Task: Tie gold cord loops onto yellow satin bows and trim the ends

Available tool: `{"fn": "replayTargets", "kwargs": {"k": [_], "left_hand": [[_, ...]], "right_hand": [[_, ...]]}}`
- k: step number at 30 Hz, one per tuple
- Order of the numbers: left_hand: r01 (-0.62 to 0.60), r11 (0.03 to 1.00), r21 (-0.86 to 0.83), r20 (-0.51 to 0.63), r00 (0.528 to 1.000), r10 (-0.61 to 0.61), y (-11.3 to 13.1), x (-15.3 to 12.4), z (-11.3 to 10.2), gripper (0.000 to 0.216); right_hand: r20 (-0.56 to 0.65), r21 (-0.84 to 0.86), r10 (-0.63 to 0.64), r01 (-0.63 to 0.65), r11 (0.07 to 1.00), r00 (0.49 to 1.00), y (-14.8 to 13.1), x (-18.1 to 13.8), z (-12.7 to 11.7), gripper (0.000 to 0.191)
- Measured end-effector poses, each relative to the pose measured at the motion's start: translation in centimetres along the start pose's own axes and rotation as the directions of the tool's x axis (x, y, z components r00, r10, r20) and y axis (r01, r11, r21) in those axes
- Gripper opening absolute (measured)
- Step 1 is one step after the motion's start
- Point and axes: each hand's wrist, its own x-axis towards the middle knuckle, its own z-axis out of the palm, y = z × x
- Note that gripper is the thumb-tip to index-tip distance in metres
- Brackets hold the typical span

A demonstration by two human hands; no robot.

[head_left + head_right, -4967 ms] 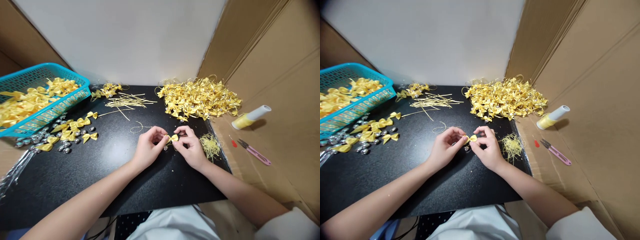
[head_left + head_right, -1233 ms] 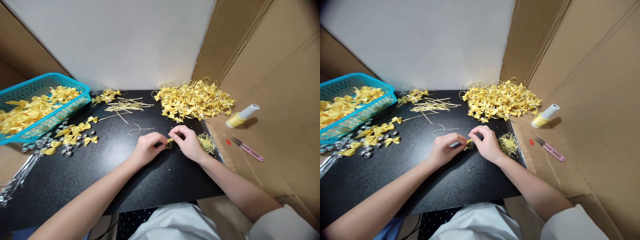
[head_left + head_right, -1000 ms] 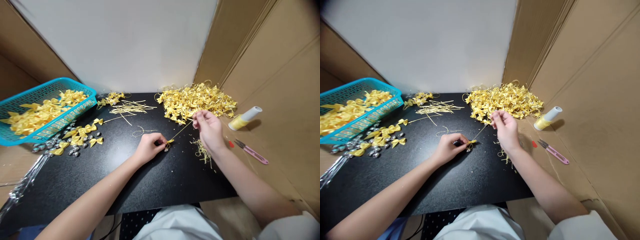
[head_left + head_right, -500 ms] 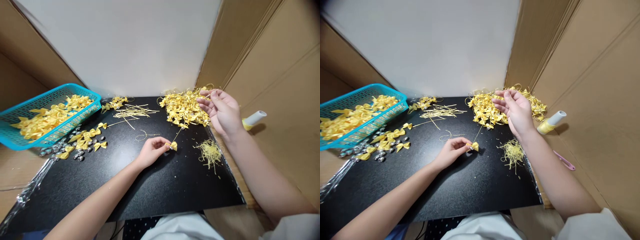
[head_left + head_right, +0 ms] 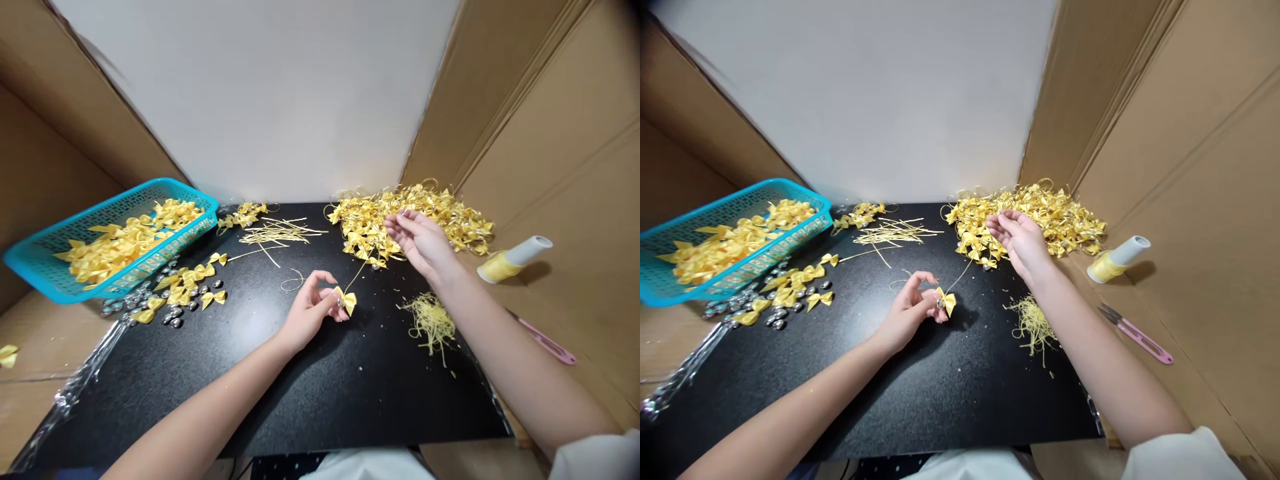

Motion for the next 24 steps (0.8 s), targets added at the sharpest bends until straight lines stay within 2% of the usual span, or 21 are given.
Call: {"fn": "replayTargets", "kwargs": {"k": [6, 10, 16, 24], "left_hand": [[-0.017, 1.000, -0.018, 0.025, 1.000, 0.018, -0.6, -0.1, -0.6, 0.015], [-0.051, 0.997, -0.050, 0.028, 0.998, 0.052, -0.7, -0.1, -0.7, 0.018], [-0.139, 0.990, 0.007, 0.082, 0.987, 0.138, -0.3, -0.3, -0.5, 0.023], [-0.130, 0.991, -0.018, 0.121, 0.984, 0.131, 0.0, -0.8, -0.1, 0.030]], "right_hand": [[-0.028, 0.017, 0.021, -0.020, 1.000, 0.999, -0.2, 0.6, -0.1, 0.018], [-0.030, 0.046, 0.055, -0.054, 0.998, 0.998, -0.5, 0.4, 0.2, 0.022], [0.021, 0.010, 0.008, -0.008, 1.000, 1.000, -1.0, 0.4, 0.0, 0.015], [0.024, -0.027, -0.067, 0.068, 0.997, 0.997, -2.1, 0.2, -0.3, 0.014]]}}
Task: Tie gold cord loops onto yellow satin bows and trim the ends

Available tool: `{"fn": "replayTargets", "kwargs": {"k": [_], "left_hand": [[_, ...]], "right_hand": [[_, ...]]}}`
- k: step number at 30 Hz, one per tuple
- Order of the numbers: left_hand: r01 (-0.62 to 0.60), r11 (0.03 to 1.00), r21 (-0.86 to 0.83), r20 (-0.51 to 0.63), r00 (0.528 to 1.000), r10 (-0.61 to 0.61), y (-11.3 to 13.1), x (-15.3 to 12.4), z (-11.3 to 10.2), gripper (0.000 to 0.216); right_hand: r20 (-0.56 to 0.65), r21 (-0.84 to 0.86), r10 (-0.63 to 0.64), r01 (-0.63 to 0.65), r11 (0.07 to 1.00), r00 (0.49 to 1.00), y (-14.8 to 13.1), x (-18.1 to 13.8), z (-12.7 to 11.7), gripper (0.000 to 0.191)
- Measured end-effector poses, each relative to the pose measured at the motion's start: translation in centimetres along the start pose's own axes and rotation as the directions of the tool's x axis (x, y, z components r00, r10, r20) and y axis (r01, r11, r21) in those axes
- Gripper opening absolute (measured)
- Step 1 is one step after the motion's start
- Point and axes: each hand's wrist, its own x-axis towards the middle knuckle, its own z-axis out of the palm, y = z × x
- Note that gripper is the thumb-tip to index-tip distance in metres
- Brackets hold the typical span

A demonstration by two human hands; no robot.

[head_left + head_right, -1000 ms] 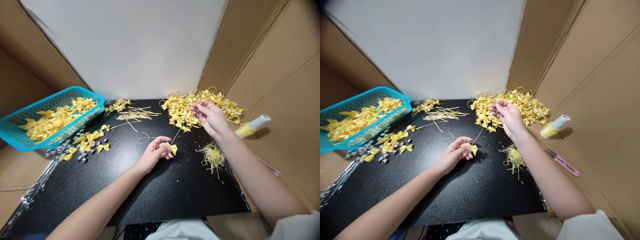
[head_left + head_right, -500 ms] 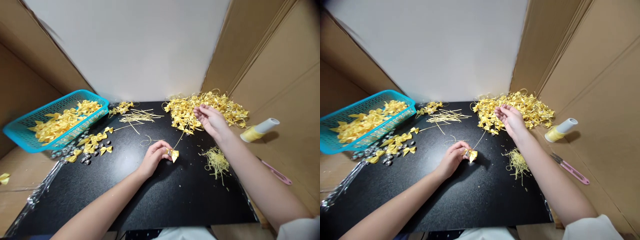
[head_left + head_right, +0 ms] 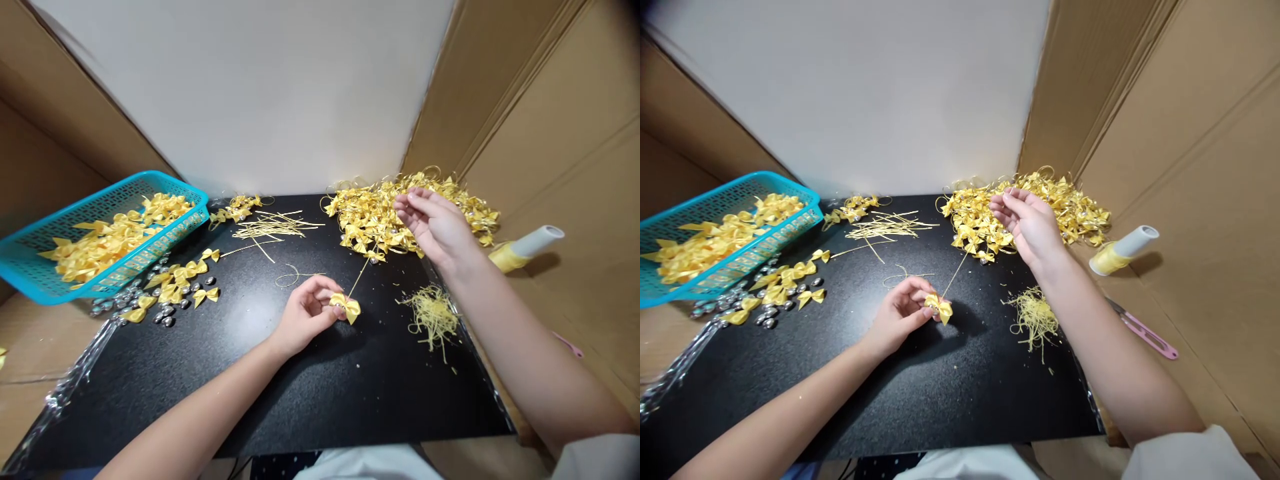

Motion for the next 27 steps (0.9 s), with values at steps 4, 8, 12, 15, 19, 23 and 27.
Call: {"fn": "replayTargets", "kwargs": {"k": [4, 8, 12, 15, 19, 23, 27], "left_hand": [[0.013, 1.000, -0.017, 0.014, 1.000, -0.013, 0.2, -0.1, 0.1, 0.033], [-0.001, 1.000, 0.001, 0.033, 0.999, 0.001, 0.0, -0.2, 0.1, 0.028], [-0.047, 0.994, 0.096, 0.037, 0.998, 0.043, 0.1, 0.0, 0.2, 0.024], [-0.190, 0.912, 0.363, 0.054, 0.982, 0.182, 1.2, -0.1, 0.3, 0.015], [-0.420, 0.312, 0.852, 0.335, 0.896, 0.292, 3.0, -1.4, 1.0, 0.009], [-0.449, -0.268, 0.852, 0.459, 0.888, -0.026, 3.1, -3.3, 2.5, 0.016], [-0.455, -0.403, 0.794, 0.346, 0.884, -0.316, 2.0, -4.1, 3.8, 0.012]], "right_hand": [[0.011, -0.036, -0.050, 0.050, 0.998, 0.999, -0.1, 0.2, -0.4, 0.012], [-0.019, -0.043, -0.074, 0.074, 0.996, 0.997, -0.3, 0.4, -0.6, 0.013], [-0.052, -0.048, -0.108, 0.105, 0.993, 0.993, -0.4, 0.6, -0.7, 0.014], [-0.077, -0.039, -0.115, 0.112, 0.993, 0.990, -0.4, 0.7, -0.8, 0.016], [-0.087, -0.053, -0.066, 0.061, 0.997, 0.994, -0.1, 0.1, -0.2, 0.018], [-0.012, -0.147, 0.096, -0.097, 0.984, 0.995, 0.8, -0.7, 2.2, 0.017], [0.091, -0.333, 0.254, -0.211, 0.919, 0.963, 2.9, -0.5, 5.7, 0.018]]}}
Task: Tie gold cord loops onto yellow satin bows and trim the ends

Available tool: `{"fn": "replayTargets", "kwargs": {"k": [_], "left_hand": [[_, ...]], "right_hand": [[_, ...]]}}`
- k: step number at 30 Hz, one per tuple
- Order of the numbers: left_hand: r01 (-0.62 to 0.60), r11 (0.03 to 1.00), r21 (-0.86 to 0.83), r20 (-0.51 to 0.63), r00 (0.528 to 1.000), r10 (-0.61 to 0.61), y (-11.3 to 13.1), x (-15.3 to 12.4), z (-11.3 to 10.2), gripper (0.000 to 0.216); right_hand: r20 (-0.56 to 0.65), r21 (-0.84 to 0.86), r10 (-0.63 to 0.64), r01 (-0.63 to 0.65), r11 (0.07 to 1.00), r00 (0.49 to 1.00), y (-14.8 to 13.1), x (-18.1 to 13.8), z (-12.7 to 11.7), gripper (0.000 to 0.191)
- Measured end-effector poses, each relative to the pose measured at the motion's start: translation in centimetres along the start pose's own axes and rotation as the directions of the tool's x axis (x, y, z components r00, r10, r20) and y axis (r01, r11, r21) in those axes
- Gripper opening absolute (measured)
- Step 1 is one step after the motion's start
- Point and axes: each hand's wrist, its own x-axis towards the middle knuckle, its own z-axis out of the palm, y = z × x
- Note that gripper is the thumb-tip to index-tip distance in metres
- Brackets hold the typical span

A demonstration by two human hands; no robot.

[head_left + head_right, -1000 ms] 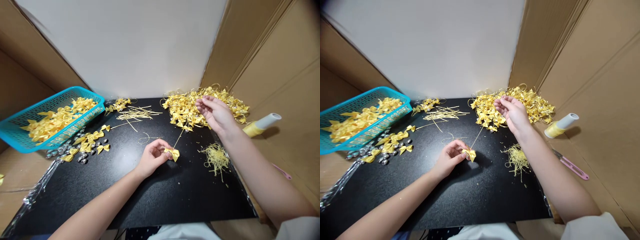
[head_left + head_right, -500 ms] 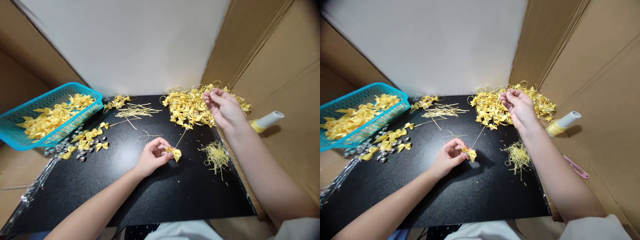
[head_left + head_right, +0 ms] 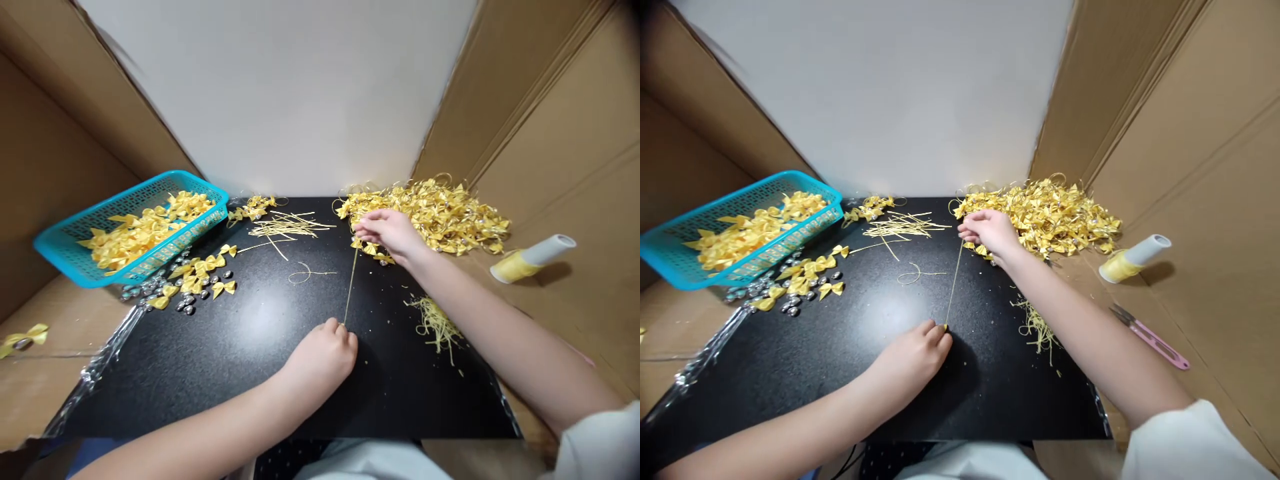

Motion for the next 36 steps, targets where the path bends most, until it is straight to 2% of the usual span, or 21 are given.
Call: {"fn": "replayTargets", "kwargs": {"k": [3, 7, 12, 14, 17, 19, 22, 24, 26, 27, 28, 30, 31, 36], "left_hand": [[-0.014, 1.000, 0.025, 0.067, 0.998, 0.012, 0.6, 0.5, 0.2, 0.011], [0.006, 1.000, -0.004, 0.018, 1.000, -0.005, 0.8, 0.9, 0.4, 0.011], [0.027, 0.999, -0.042, 0.006, 1.000, -0.027, 0.9, 1.1, 0.7, 0.010], [0.041, 0.996, -0.081, 0.000, 0.999, -0.041, 1.0, 1.1, 0.3, 0.017], [0.044, 0.971, -0.235, -0.048, 0.997, -0.057, 0.6, 0.9, -0.7, 0.034], [0.053, 0.933, -0.357, -0.123, 0.987, -0.103, -0.7, 0.8, -1.1, 0.035], [0.156, 0.868, -0.471, -0.224, 0.931, -0.288, -5.0, 0.3, -0.4, 0.012], [0.340, 0.821, -0.459, -0.242, 0.841, -0.483, -9.0, -0.3, 0.7, 0.015], [0.513, 0.775, -0.369, -0.246, 0.750, -0.614, -12.9, -1.0, 2.0, 0.017], [0.541, 0.785, -0.302, -0.245, 0.752, -0.612, -14.5, -1.4, 2.5, 0.019], [0.534, 0.810, -0.243, -0.234, 0.778, -0.583, -15.8, -1.6, 2.9, 0.020], [0.496, 0.848, -0.186, -0.213, 0.822, -0.528, -17.3, -1.7, 3.3, 0.024], [0.495, 0.850, -0.182, -0.203, 0.827, -0.525, -17.6, -1.6, 3.4, 0.027], [0.571, 0.797, -0.198, -0.156, 0.784, -0.601, -17.5, -0.1, 3.8, 0.033]], "right_hand": [[0.050, -0.189, 0.055, -0.045, 0.981, 0.997, 1.2, 1.5, 2.4, 0.019], [0.053, -0.327, 0.045, -0.025, 0.945, 0.998, 3.0, 2.9, 4.0, 0.022], [0.022, -0.547, -0.085, 0.083, 0.833, 0.996, 4.6, 3.4, 4.8, 0.021], [0.020, -0.612, -0.152, 0.132, 0.780, 0.988, 5.1, 3.4, 5.0, 0.023], [0.034, -0.666, -0.222, 0.188, 0.722, 0.974, 5.6, 3.5, 5.3, 0.025], [0.049, -0.674, -0.253, 0.219, 0.705, 0.966, 5.6, 3.3, 5.3, 0.020], [0.086, -0.648, -0.282, 0.269, 0.713, 0.956, 5.1, 2.6, 4.9, 0.011], [0.117, -0.615, -0.293, 0.301, 0.729, 0.949, 4.6, 1.8, 4.3, 0.009], [0.141, -0.582, -0.302, 0.325, 0.745, 0.943, 4.1, 0.9, 3.5, 0.008], [0.148, -0.569, -0.306, 0.334, 0.751, 0.940, 4.0, 0.4, 3.1, 0.007], [0.154, -0.558, -0.309, 0.341, 0.757, 0.938, 4.0, 0.0, 2.7, 0.007], [0.165, -0.539, -0.313, 0.351, 0.766, 0.936, 4.1, -0.7, 2.2, 0.006], [0.170, -0.531, -0.312, 0.354, 0.770, 0.935, 4.2, -1.0, 2.0, 0.006], [0.193, -0.501, -0.311, 0.366, 0.784, 0.931, 4.8, -1.7, 1.5, 0.007]]}}
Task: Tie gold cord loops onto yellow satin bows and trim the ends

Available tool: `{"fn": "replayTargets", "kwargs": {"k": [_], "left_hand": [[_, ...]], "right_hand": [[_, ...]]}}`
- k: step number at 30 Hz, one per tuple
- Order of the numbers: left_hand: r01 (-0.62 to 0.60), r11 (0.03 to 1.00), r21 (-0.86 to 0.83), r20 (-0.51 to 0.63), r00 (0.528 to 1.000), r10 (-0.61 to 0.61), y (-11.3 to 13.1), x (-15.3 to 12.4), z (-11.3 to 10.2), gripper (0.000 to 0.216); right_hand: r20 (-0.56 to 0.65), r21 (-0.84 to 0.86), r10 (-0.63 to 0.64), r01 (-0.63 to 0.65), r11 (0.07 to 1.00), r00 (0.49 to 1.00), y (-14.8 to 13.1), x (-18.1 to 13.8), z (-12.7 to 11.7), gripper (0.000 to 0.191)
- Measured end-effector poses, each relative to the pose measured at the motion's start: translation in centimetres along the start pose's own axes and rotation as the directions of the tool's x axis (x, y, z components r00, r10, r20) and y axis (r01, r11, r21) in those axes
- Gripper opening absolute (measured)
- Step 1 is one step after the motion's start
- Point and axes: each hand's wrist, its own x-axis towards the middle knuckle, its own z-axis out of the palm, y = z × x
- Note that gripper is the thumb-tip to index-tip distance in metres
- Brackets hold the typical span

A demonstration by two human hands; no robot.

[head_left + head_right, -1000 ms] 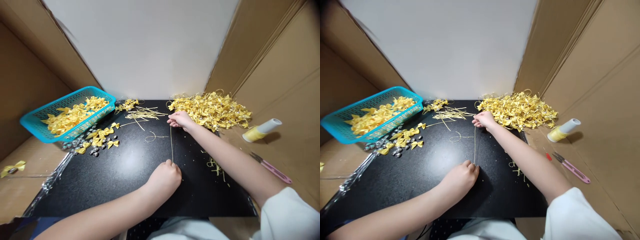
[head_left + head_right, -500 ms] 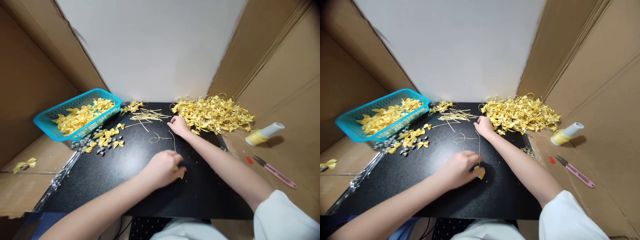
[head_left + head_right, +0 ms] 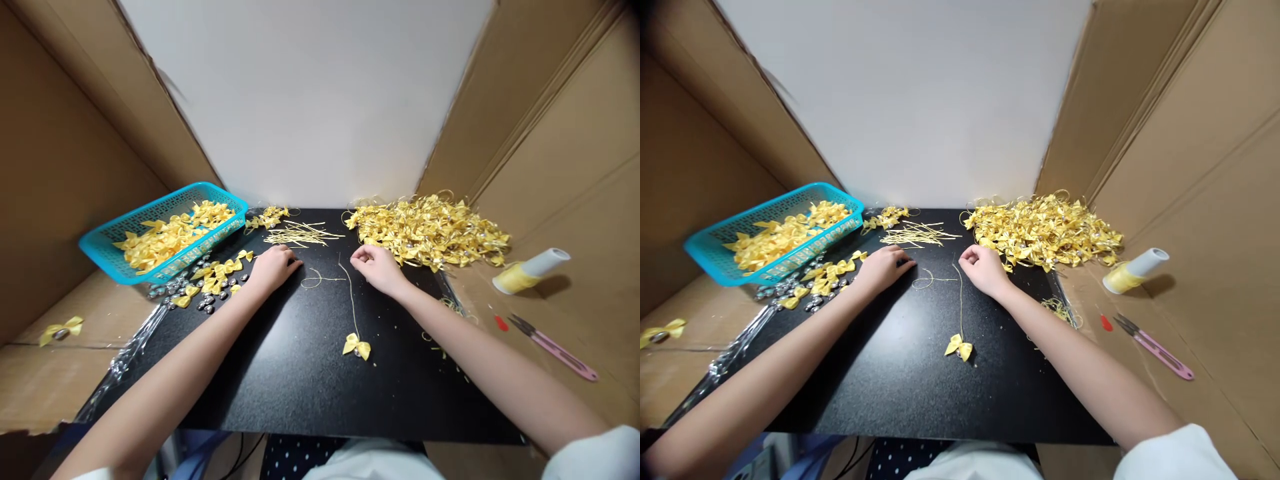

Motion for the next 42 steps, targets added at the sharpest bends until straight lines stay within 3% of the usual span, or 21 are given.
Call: {"fn": "replayTargets", "kwargs": {"k": [7, 10, 11, 14, 17, 19, 22, 26, 28, 29, 32, 33, 35, 39, 42], "left_hand": [[-0.022, 0.998, 0.054, -0.058, 0.998, 0.025, 0.4, 0.3, 0.6, 0.026], [0.060, 0.997, 0.050, -0.172, 0.984, -0.051, -0.2, 0.4, -0.5, 0.028], [0.107, 0.994, 0.033, -0.244, 0.965, -0.096, -0.4, 0.5, -1.1, 0.030], [0.200, 0.961, -0.193, -0.535, 0.799, -0.274, -0.8, 0.7, -3.5, 0.025], [0.113, 0.865, -0.489, -0.585, 0.693, -0.421, 0.5, 0.3, -5.9, 0.023], [0.050, 0.739, -0.672, -0.487, 0.721, -0.492, 2.4, -0.3, -7.2, 0.023], [-0.038, 0.589, -0.807, -0.376, 0.802, -0.464, 5.4, -1.6, -8.2, 0.024], [-0.060, 0.483, -0.873, -0.266, 0.890, -0.371, 7.3, -3.0, -7.9, 0.025], [-0.070, 0.552, -0.831, -0.297, 0.894, -0.335, 7.5, -3.6, -7.4, 0.026], [-0.096, 0.633, -0.768, -0.363, 0.880, -0.307, 7.5, -3.9, -7.1, 0.027], [-0.202, 0.912, -0.358, -0.566, 0.823, -0.039, 7.9, -5.0, -6.4, 0.035], [-0.229, 0.953, -0.201, -0.545, 0.834, 0.085, 8.3, -5.3, -6.2, 0.039], [-0.229, 0.974, 0.007, -0.442, 0.873, 0.208, 9.0, -5.8, -5.8, 0.037], [-0.224, 0.956, 0.188, -0.226, 0.938, 0.264, 9.9, -5.5, -4.9, 0.026], [-0.213, 0.958, 0.192, -0.205, 0.946, 0.251, 9.7, -5.1, -4.2, 0.029]], "right_hand": [[-0.002, 0.035, -0.007, 0.007, 0.999, 1.000, 0.3, -0.4, -0.3, 0.007], [-0.009, 0.032, -0.035, 0.035, 0.999, 0.999, 0.0, -0.8, -0.5, 0.007], [-0.014, 0.021, -0.066, 0.066, 0.998, 0.998, -0.2, -1.0, -0.6, 0.006], [-0.031, -0.045, -0.220, 0.219, 0.975, 0.975, -1.0, -1.5, -0.7, 0.010], [-0.040, -0.111, -0.352, 0.346, 0.932, 0.935, -2.2, -1.8, -0.3, 0.026], [-0.027, -0.158, -0.382, 0.373, 0.914, 0.924, -3.1, -1.9, 0.3, 0.042], [0.015, -0.297, -0.377, 0.364, 0.883, 0.926, -4.3, -2.0, 1.3, 0.059], [0.115, -0.519, -0.420, 0.415, 0.747, 0.900, -4.8, -2.2, 1.7, 0.027], [0.193, -0.589, -0.421, 0.448, 0.672, 0.886, -4.8, -2.5, 1.4, 0.029], [0.230, -0.613, -0.410, 0.459, 0.643, 0.883, -4.7, -2.7, 1.1, 0.031], [0.307, -0.664, -0.349, 0.462, 0.588, 0.886, -4.7, -3.5, 0.3, 0.028], [0.325, -0.678, -0.330, 0.462, 0.571, 0.886, -4.8, -3.8, 0.1, 0.027], [0.349, -0.703, -0.308, 0.464, 0.538, 0.885, -4.9, -4.3, -0.2, 0.025], [0.346, -0.748, -0.269, 0.437, 0.499, 0.899, -5.0, -4.9, -0.6, 0.030], [0.341, -0.780, -0.208, 0.399, 0.481, 0.917, -4.4, -5.5, -1.2, 0.032]]}}
